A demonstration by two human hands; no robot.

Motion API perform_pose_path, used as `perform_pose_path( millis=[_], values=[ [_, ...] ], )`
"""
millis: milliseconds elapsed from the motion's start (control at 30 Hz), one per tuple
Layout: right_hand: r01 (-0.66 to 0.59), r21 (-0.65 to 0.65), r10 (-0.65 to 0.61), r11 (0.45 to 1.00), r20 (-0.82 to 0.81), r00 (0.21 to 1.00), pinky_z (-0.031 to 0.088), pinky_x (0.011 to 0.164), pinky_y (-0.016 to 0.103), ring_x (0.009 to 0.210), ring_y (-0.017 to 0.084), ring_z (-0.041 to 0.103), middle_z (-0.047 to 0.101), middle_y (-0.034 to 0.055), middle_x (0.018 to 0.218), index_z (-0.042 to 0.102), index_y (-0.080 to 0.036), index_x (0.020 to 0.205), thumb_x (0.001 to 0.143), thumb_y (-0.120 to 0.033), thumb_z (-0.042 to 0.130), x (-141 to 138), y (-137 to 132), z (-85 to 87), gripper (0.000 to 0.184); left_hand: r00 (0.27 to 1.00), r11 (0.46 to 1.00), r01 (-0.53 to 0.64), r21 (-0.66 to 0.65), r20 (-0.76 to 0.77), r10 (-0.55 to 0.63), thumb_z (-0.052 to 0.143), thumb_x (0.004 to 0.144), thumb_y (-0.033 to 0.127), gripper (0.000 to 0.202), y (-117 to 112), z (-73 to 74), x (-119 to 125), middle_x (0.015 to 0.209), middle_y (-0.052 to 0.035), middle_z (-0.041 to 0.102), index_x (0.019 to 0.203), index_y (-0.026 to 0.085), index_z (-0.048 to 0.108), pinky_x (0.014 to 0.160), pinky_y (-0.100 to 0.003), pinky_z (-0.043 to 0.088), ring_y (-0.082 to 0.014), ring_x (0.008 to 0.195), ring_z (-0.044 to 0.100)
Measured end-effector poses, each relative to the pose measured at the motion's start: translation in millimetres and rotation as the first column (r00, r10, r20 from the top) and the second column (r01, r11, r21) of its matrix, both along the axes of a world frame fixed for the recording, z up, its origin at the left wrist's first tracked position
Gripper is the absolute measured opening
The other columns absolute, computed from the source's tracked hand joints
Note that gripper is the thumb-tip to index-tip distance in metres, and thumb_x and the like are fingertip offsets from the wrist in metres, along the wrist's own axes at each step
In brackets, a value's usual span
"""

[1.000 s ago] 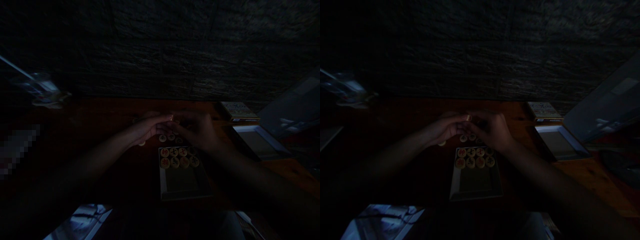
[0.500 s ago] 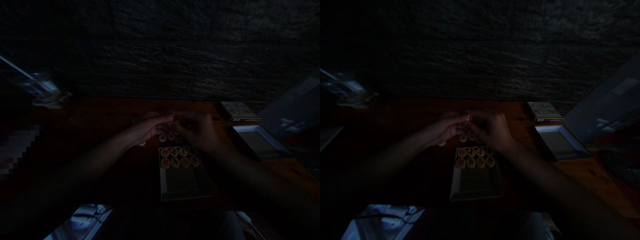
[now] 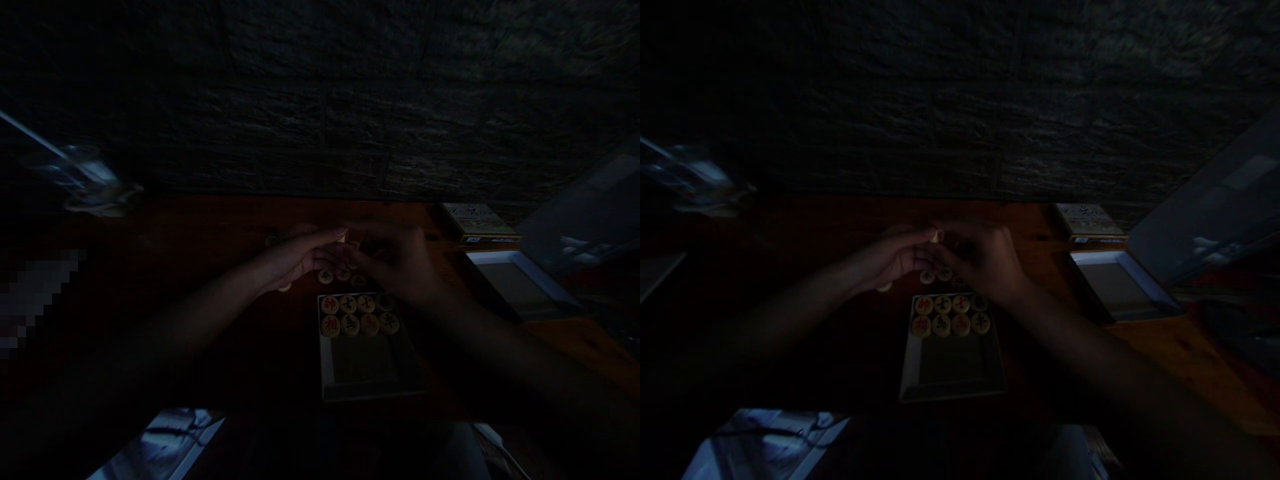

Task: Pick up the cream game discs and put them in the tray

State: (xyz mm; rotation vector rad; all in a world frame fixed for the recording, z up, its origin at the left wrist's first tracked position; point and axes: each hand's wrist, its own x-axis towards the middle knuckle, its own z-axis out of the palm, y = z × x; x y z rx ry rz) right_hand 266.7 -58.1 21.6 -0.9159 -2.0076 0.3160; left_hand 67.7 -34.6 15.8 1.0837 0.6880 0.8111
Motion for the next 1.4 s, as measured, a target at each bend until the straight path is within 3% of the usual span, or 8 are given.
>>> perform_pose_path(
  millis=[200, 400, 700, 933, 1233, 1400],
  values=[
    [0.001, -0.004, -0.002, 1.0, -0.02, 1.0, 0.056, 0.068, 0.029, 0.076, 0.018, 0.073, 0.081, 0.0055, 0.095, 0.078, -0.021, 0.119, 0.09, -0.03, 0.076, -0.8, 0.7, -1.1, 0.03, 1.0, 1.0, -0.017, 0.003, 0.001, 0.017, 0.078, 0.084, 0.03, 0.023, -1.0, 1.5, -0.7, 0.076, -0.0102, 0.076, 0.088, 0.008, 0.074, 0.068, -0.03, 0.058, -0.0186, 0.067, 0.073],
    [-0.008, 0.037, 0.008, 0.999, -0.013, 1.0, 0.053, 0.064, 0.028, 0.071, 0.016, 0.07, 0.079, 0.0056, 0.093, 0.078, -0.02, 0.118, 0.089, -0.028, 0.077, -0.2, 0.0, 0.9, 0.029, 1.0, 1.0, -0.003, -0.007, 0.009, 0.003, 0.077, 0.086, 0.041, 0.032, 0.6, -1.3, -0.7, 0.078, -0.0124, 0.078, 0.087, 0.009, 0.074, 0.067, -0.032, 0.06, -0.0202, 0.067, 0.074],
    [0.007, -0.03, -0.008, 1.0, -0.032, 0.999, 0.054, 0.066, 0.028, 0.072, 0.017, 0.072, 0.081, 0.0059, 0.093, 0.078, -0.018, 0.118, 0.091, -0.03, 0.075, -0.8, 0.1, -1.4, 0.03, 1.0, 1.0, -0.014, 0.011, 0.02, 0.014, 0.081, 0.082, 0.031, 0.025, -0.4, 1.4, -0.9, 0.078, -0.0108, 0.078, 0.088, 0.007, 0.076, 0.066, -0.027, 0.06, -0.0175, 0.067, 0.073],
    [-0.018, 0.033, 0.018, 0.999, -0.005, 1.0, 0.054, 0.066, 0.028, 0.072, 0.015, 0.07, 0.079, 0.0071, 0.096, 0.076, -0.015, 0.122, 0.089, -0.027, 0.077, -0.3, 0.3, 0.3, 0.034, 1.0, 1.0, 0.01, -0.003, 0.026, -0.01, 0.081, 0.083, 0.039, 0.03, -0.4, -0.8, -0.7, 0.08, -0.0109, 0.079, 0.086, 0.01, 0.075, 0.066, -0.028, 0.061, -0.0185, 0.067, 0.075],
    [-0.035, 0.033, 0.036, 0.999, -0.043, 0.998, 0.053, 0.064, 0.027, 0.071, 0.015, 0.069, 0.075, 0.0056, 0.095, 0.077, -0.017, 0.117, 0.088, -0.029, 0.08, 0.5, 3.0, -1.2, 0.032, 0.998, 1.0, -0.022, -0.022, 0.061, 0.023, 0.079, 0.084, 0.022, 0.015, -1.1, -0.2, -0.5, 0.083, -0.0106, 0.079, 0.087, 0.008, 0.075, 0.069, -0.028, 0.061, -0.0169, 0.069, 0.074],
    [-0.005, 0.036, 0.008, 0.999, -0.095, 0.995, 0.053, 0.065, 0.027, 0.078, 0.017, 0.071, 0.076, 0.0059, 0.095, 0.08, -0.02, 0.107, 0.09, -0.032, 0.079, 2.3, 4.6, -1.9, 0.021, 0.995, 1.0, -0.006, -0.014, 0.103, 0.008, 0.08, 0.085, 0.021, 0.017, 1.2, -0.3, -2.1, 0.088, -0.0109, 0.08, 0.096, 0.009, 0.079, 0.073, -0.026, 0.061, -0.0157, 0.074, 0.075]
  ],
)
